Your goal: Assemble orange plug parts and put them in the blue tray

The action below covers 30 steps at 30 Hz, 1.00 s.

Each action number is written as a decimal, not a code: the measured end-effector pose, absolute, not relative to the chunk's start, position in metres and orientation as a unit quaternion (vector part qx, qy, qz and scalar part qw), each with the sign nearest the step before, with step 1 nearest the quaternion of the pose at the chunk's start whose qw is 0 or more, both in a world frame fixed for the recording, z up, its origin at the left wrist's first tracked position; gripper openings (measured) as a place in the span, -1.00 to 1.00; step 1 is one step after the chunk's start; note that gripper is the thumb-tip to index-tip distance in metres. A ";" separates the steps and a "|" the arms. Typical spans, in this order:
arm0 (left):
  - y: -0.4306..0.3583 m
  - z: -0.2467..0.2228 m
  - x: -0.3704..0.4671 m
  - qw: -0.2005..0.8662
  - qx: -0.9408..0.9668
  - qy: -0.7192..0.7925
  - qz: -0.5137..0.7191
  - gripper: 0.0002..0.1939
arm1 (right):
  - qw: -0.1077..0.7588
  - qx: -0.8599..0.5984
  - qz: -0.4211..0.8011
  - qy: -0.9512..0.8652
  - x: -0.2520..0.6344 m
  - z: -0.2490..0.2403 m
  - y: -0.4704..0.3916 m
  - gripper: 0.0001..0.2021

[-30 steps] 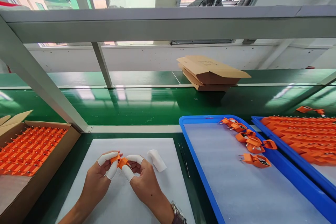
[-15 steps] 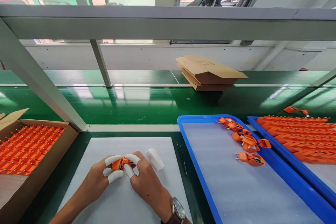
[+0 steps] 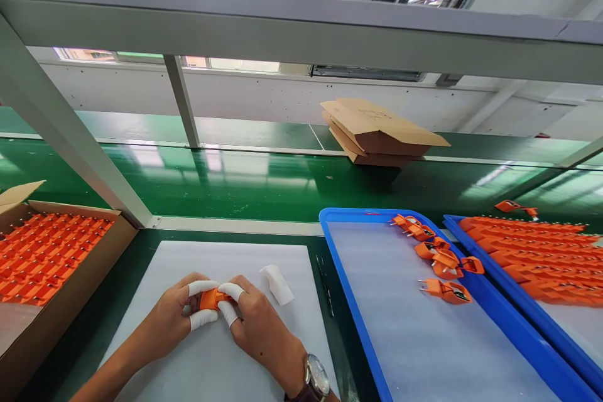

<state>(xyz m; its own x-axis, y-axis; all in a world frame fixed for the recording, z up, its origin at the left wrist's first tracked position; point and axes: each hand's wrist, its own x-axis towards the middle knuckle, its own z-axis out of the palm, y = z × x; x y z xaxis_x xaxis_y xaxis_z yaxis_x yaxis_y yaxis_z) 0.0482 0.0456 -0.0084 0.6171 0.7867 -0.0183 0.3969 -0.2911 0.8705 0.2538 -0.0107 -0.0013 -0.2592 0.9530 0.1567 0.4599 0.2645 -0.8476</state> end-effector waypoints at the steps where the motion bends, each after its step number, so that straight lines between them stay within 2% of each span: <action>1: 0.046 -0.009 0.047 0.458 0.775 0.382 0.210 -0.69 | 0.353 -0.495 0.349 -0.713 0.254 -0.002 -0.010 -0.71; 10: 0.051 -0.019 0.045 0.464 0.772 0.378 0.212 -0.68 | 0.342 -0.497 0.332 -0.725 0.255 -0.008 -0.009 -0.71; 20: 0.049 -0.034 0.047 0.420 0.791 0.371 0.245 -0.69 | 0.363 -0.494 0.352 -0.707 0.252 -0.014 -0.008 -0.68; 25: 0.050 -0.035 0.047 0.413 0.800 0.360 0.243 -0.68 | 0.363 -0.489 0.381 -0.695 0.255 -0.010 -0.004 -0.70; 30: 0.049 -0.030 0.050 0.424 0.804 0.349 0.229 -0.65 | 0.365 -0.509 0.359 -0.692 0.251 -0.013 -0.005 -0.77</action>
